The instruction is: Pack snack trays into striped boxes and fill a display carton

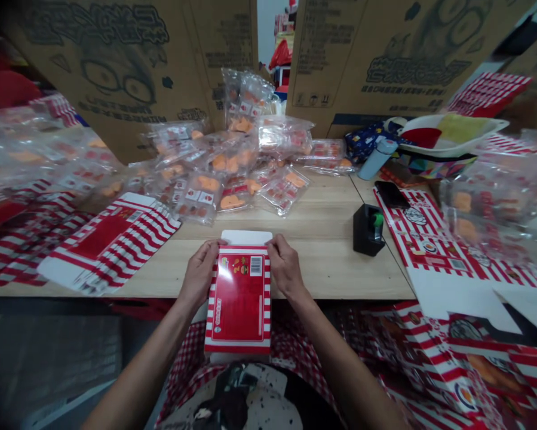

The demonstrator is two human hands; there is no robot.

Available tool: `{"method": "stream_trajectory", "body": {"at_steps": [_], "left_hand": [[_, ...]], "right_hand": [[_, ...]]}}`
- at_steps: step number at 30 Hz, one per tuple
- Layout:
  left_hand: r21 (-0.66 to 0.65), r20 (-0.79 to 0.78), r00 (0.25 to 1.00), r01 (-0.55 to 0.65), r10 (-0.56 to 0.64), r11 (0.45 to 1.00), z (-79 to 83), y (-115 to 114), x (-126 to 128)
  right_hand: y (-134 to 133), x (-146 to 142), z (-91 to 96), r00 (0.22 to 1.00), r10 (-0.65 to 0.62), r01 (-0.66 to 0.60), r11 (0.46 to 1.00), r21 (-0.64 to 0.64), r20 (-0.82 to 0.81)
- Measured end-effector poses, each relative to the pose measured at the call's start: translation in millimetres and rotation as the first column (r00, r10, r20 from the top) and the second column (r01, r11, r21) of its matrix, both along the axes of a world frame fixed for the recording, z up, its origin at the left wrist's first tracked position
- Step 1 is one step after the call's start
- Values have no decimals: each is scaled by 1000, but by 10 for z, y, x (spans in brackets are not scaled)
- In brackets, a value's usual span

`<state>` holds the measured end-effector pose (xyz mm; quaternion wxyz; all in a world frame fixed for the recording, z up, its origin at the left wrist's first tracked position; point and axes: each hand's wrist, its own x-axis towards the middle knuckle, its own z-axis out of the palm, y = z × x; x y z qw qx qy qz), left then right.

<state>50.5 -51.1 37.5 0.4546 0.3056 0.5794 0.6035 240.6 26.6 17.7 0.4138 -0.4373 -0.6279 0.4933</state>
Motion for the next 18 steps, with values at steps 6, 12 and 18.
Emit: {"method": "stream_trajectory", "body": {"at_steps": [6, 12, 18], "left_hand": [[8, 126, 990, 68, -69, 998, 247, 39, -120], [35, -16, 964, 268, -267, 963, 331, 3, -243], [65, -324, 914, 278, -243, 959, 301, -72, -209]], "right_hand": [[115, 64, 187, 978, 175, -181, 982, -48, -111], [172, 156, 315, 953, 284, -291, 954, -65, -103], [149, 336, 397, 908, 355, -408, 871, 274, 224]]}}
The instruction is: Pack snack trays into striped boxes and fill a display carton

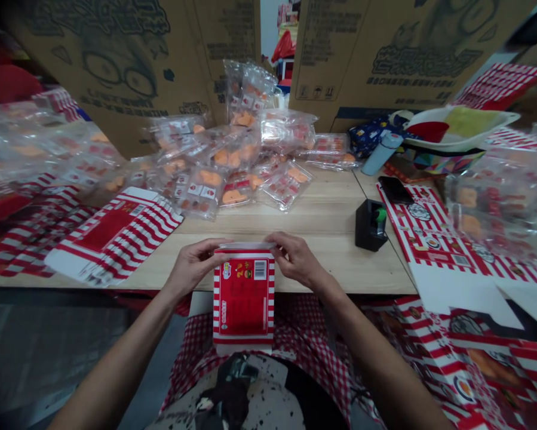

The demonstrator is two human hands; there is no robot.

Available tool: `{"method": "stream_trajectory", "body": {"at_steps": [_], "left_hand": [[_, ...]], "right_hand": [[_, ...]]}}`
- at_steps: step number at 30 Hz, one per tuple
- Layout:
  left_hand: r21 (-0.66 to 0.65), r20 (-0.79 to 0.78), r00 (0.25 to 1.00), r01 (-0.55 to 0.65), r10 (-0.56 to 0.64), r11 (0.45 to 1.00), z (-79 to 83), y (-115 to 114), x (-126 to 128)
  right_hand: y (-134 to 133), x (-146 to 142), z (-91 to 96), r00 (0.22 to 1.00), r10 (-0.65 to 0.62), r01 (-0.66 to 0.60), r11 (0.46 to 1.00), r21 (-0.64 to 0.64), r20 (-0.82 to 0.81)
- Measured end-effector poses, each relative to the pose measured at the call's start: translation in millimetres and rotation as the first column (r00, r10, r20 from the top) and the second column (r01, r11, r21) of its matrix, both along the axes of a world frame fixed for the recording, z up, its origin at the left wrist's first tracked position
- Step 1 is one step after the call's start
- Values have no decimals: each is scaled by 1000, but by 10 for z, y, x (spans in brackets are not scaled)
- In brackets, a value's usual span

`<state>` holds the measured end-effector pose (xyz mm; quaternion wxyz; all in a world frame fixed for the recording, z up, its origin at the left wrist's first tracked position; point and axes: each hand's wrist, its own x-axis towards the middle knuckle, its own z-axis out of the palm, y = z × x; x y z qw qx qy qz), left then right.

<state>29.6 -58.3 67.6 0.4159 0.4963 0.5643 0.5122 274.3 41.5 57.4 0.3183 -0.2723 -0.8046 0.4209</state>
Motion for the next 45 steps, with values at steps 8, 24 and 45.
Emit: {"method": "stream_trajectory", "body": {"at_steps": [8, 24, 45], "left_hand": [[-70, 132, 991, 1, 8, 998, 70, 70, 35], [-194, 235, 971, 97, -49, 976, 250, -47, 128], [-87, 11, 1000, 24, -23, 996, -98, -242, -54]], "right_hand": [[83, -10, 145, 997, 69, -60, 978, -202, 42], [-52, 105, 253, 964, 265, -242, 918, -315, 34], [-395, 67, 250, 976, 146, -152, 988, 28, 163]]}}
